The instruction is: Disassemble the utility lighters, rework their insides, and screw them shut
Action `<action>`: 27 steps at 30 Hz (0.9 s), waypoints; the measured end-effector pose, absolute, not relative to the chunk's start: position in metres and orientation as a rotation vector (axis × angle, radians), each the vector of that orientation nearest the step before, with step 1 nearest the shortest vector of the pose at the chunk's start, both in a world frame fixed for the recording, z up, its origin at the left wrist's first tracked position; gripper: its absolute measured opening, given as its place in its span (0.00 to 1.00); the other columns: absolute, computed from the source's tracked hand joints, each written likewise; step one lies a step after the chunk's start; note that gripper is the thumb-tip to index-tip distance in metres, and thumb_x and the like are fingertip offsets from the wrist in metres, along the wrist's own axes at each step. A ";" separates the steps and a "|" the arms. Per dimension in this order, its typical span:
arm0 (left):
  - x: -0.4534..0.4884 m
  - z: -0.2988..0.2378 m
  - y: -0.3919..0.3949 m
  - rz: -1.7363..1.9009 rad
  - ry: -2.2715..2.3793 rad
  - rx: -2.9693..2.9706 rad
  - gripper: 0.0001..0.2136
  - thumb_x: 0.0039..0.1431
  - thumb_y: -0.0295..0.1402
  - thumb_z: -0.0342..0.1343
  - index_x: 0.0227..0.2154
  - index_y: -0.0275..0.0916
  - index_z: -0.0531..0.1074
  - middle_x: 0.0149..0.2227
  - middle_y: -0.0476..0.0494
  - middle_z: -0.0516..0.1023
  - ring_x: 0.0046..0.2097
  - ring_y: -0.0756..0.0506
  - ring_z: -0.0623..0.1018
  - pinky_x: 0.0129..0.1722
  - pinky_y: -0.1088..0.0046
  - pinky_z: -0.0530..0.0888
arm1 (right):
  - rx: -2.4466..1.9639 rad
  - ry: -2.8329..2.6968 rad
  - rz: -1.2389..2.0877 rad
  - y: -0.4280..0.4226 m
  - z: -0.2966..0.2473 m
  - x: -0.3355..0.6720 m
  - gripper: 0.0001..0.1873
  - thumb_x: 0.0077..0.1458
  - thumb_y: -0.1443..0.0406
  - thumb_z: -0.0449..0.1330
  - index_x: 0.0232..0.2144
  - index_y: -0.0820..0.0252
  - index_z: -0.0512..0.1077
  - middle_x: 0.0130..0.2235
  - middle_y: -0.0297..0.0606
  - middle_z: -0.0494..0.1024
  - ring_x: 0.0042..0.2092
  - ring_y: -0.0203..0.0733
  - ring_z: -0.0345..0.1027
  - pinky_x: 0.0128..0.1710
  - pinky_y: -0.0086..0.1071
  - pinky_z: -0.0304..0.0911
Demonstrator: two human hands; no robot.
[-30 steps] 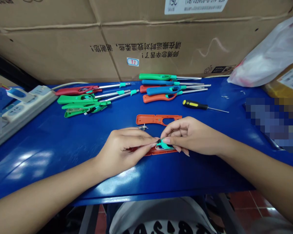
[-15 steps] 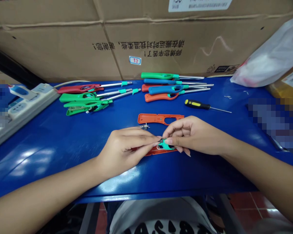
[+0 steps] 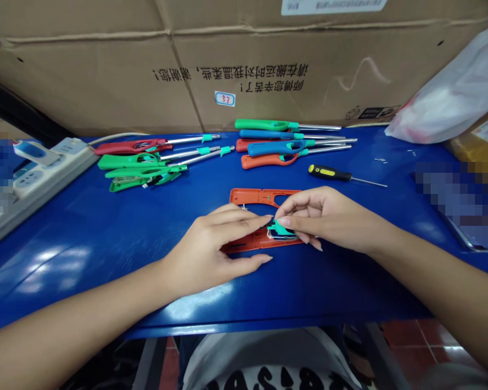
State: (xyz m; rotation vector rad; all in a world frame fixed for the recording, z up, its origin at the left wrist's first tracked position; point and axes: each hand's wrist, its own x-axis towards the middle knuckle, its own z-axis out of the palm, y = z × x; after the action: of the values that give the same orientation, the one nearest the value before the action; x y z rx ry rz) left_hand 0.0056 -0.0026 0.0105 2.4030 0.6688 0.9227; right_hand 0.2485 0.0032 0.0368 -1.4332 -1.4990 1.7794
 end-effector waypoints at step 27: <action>0.008 0.002 0.004 0.577 0.710 2.526 0.16 0.71 0.32 0.56 0.59 0.41 0.75 0.49 0.39 0.76 0.49 0.43 0.73 0.51 0.64 0.72 | -1.656 -1.642 1.573 0.005 0.036 0.252 0.06 0.50 0.64 0.70 0.32 0.60 0.80 0.18 0.29 0.70 0.20 0.32 0.63 0.15 0.24 0.65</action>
State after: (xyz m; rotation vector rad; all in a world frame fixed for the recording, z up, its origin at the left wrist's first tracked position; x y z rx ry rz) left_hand 0.0079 0.0044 0.0024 2.5258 0.7099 0.5773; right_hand 0.2525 0.0048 0.0360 -1.6563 -1.6417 1.5728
